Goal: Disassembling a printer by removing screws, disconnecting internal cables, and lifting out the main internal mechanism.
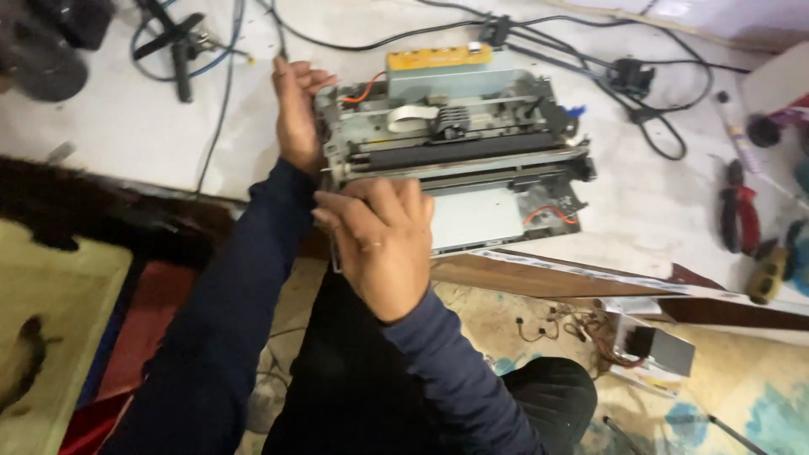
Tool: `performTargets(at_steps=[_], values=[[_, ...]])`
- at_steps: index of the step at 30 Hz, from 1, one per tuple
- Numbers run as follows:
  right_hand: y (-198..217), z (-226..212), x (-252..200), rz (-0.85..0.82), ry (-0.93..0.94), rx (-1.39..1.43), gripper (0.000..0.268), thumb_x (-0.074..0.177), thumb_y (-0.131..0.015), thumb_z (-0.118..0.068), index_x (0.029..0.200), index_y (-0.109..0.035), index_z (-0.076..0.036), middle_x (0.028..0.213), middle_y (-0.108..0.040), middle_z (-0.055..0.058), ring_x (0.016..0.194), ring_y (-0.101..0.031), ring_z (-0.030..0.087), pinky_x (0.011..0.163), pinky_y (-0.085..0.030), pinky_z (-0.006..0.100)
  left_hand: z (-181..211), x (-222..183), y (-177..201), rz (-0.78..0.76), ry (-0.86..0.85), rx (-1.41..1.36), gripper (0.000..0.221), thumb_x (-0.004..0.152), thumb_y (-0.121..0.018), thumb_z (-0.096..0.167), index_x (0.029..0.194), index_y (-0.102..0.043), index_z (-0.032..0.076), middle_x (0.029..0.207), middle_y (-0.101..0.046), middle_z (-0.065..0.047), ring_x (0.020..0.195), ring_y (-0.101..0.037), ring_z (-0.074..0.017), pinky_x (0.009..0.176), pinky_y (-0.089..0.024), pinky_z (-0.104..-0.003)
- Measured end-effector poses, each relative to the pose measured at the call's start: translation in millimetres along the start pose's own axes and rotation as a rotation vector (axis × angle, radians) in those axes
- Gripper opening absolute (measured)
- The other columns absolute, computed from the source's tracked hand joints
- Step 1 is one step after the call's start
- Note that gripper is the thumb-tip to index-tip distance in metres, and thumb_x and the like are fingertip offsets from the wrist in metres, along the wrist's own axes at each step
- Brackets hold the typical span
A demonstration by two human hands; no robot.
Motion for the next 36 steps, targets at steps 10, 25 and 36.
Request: performTargets(at_steps=[10, 25, 36], values=[[2, -1, 11, 0.007, 0.006, -0.032, 0.008, 0.085, -0.080, -0.018, 0.091, -0.078, -0.013, 0.101, -0.066, -0.002, 0.094, -0.053, 0.024, 0.088, -0.037, 0.039, 26, -10, -24, -0.071, -0.064, 0.264, 0.063, 0.102, -0.033, 0.060, 0.124, -0.042, 0.002, 0.108, -0.049, -0.011, 0.107, -0.056, -0.0244, 0.102, -0.046, -0.038], [0, -3, 11, 0.006, -0.010, -0.068, 0.007, 0.084, -0.079, -0.016, 0.089, -0.077, -0.013, 0.099, -0.066, -0.002, 0.092, -0.053, 0.024, 0.088, -0.036, 0.039, 28, -15, -28, -0.049, 0.027, 0.497, 0.093, 0.095, -0.017, 0.073, 0.134, -0.042, -0.007, 0.119, -0.055, -0.016, 0.115, -0.053, -0.0255, 0.110, -0.036, -0.039], [9, -5, 3, 0.016, -0.035, -0.076, 0.008, 0.084, -0.080, -0.017, 0.091, -0.077, -0.013, 0.098, -0.064, -0.001, 0.092, -0.053, 0.024, 0.086, -0.037, 0.039, 15, -15, -17, -0.043, 0.024, 0.560, 0.093, 0.095, -0.015, 0.072, 0.136, -0.040, -0.007, 0.112, -0.057, -0.013, 0.112, -0.054, -0.0246, 0.109, -0.035, -0.037]])
Point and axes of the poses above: each hand's wrist, its own x-axis towards the middle knuckle, its own y-axis out of the back of the hand, z = x × y, the point moved 4 cm from there along x, towards the middle knuckle
